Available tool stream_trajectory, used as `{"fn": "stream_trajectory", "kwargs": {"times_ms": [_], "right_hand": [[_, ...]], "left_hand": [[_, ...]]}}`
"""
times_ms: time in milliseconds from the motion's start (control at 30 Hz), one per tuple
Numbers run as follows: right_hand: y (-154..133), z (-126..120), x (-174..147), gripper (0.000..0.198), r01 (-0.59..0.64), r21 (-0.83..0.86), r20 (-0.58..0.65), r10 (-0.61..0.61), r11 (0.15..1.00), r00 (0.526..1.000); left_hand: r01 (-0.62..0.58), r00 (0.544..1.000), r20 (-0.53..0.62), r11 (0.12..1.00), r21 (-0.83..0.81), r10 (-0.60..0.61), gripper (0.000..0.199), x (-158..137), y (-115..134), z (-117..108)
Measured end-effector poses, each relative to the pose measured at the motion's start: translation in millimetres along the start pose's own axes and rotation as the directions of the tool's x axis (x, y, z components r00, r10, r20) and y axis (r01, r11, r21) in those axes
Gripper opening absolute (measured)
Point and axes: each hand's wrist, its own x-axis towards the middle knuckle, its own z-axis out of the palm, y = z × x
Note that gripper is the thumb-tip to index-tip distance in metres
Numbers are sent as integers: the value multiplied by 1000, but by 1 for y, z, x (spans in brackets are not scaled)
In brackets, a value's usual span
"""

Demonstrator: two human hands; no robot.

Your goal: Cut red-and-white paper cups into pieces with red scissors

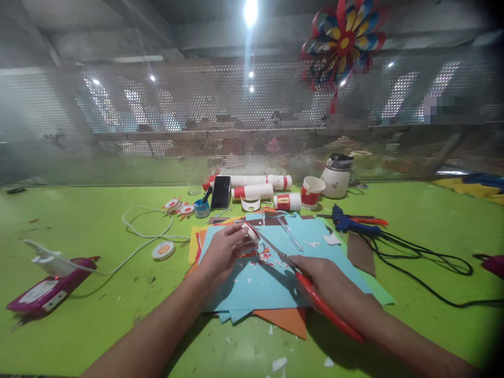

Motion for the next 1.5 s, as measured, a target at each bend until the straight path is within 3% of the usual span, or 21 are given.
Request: {"fn": "stream_trajectory", "kwargs": {"times_ms": [600,933,1500], "right_hand": [[-4,1,-1,22,-5,-16,-5,5,1000,1000],[3,1,1,22,32,-32,-14,-32,999,999],[-6,-2,-1,22,-34,-14,10,35,999,999]], "left_hand": [[-24,1000,-18,999,-27,24,24,2,-1,-2],[-59,998,-6,997,45,59,30,3,-5,-4],[-32,999,-28,999,28,33,35,2,-4,-2]]}}
